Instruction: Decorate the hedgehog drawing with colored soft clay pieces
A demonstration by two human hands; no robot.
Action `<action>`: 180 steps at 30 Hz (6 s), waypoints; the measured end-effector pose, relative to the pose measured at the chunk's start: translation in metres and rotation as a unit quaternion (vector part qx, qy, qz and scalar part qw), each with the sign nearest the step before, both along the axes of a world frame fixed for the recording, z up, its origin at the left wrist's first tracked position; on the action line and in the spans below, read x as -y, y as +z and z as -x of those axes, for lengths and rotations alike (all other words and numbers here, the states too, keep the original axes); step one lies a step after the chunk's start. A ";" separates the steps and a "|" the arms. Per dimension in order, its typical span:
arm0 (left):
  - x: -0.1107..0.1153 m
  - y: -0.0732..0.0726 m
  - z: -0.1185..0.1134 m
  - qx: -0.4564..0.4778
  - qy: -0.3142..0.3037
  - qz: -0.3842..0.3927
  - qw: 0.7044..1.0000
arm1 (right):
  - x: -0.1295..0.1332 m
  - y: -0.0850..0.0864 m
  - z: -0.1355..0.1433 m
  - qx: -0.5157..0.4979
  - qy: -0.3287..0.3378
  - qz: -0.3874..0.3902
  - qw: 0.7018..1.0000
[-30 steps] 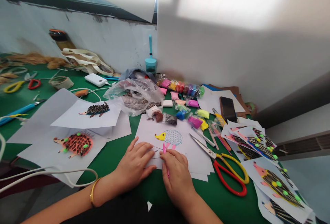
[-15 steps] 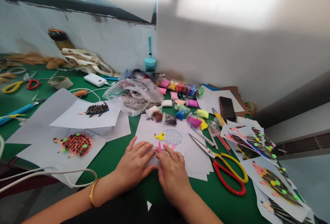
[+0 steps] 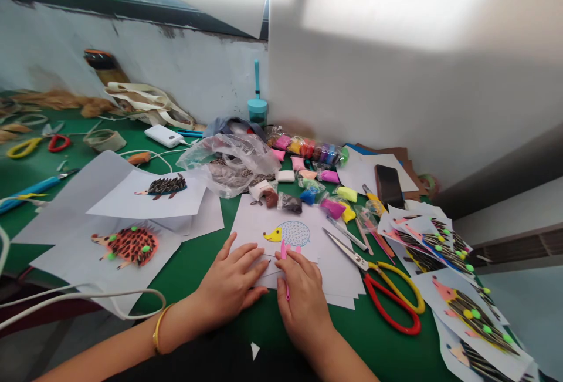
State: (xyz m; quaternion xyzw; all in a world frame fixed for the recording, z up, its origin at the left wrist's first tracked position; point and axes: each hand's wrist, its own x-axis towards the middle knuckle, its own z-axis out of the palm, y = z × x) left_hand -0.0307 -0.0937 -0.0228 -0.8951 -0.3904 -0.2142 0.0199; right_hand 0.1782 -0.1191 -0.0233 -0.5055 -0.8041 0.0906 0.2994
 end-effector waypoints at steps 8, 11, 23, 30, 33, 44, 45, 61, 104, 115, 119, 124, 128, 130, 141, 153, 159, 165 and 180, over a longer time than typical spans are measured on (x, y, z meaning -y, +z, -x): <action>-0.001 0.001 0.000 0.044 0.002 0.013 0.999 | 0.002 0.000 -0.002 0.002 0.001 0.000 1.000; -0.003 0.006 0.002 0.061 0.023 0.025 0.998 | 0.001 0.001 0.001 0.017 0.017 -0.007 1.000; -0.004 0.000 0.002 0.059 0.048 0.046 0.996 | 0.000 0.012 0.013 0.083 0.075 -0.003 0.994; -0.004 0.001 0.001 0.063 0.046 0.044 0.996 | -0.004 0.013 0.014 0.117 0.088 -0.006 0.989; -0.004 -0.002 0.001 0.065 0.046 0.039 0.996 | -0.007 0.014 0.017 0.119 0.090 -0.004 0.989; -0.004 -0.005 0.001 0.063 0.046 0.031 0.996 | -0.008 0.004 0.015 0.104 0.091 -0.011 0.990; -0.004 -0.005 0.001 0.063 0.046 0.028 0.997 | -0.008 0.004 0.015 0.105 0.089 -0.014 0.990; -0.004 -0.005 0.001 0.066 0.051 0.031 0.996 | -0.005 0.014 0.003 0.053 0.094 -0.035 0.994; -0.004 0.003 0.001 0.053 -0.017 0.055 0.997 | -0.012 0.005 -0.008 -0.140 0.036 0.100 0.984; -0.004 0.001 0.001 0.057 -0.013 0.055 0.997 | -0.011 -0.002 -0.006 -0.093 0.045 0.073 0.992; -0.004 0.002 0.001 0.057 -0.013 0.053 0.997 | -0.012 -0.001 -0.006 -0.082 0.042 0.066 0.994; -0.004 0.003 0.001 0.055 -0.016 0.058 0.997 | -0.013 0.000 -0.004 -0.061 0.041 0.060 0.995; -0.003 0.002 0.001 0.054 -0.013 0.053 0.997 | -0.012 -0.002 -0.003 -0.029 0.044 0.024 0.998; -0.003 0.002 0.001 0.055 -0.011 0.050 0.997 | -0.011 -0.003 -0.001 -0.006 0.050 0.002 0.999; -0.003 0.002 0.001 0.056 -0.016 0.068 0.996 | -0.007 -0.003 -0.001 0.005 0.055 -0.045 0.997; -0.003 0.006 0.001 0.052 -0.014 0.062 0.997 | -0.008 0.000 -0.003 -0.027 0.070 -0.012 0.997; -0.003 0.006 0.000 0.051 -0.013 0.052 0.997 | -0.010 -0.002 -0.003 -0.025 0.069 -0.013 0.997; -0.003 0.004 0.001 0.058 -0.017 0.060 0.996 | -0.009 -0.002 -0.002 -0.018 0.068 -0.005 0.998; -0.003 0.001 0.001 0.056 -0.020 0.065 0.996 | -0.010 -0.004 0.003 0.028 0.047 -0.005 0.999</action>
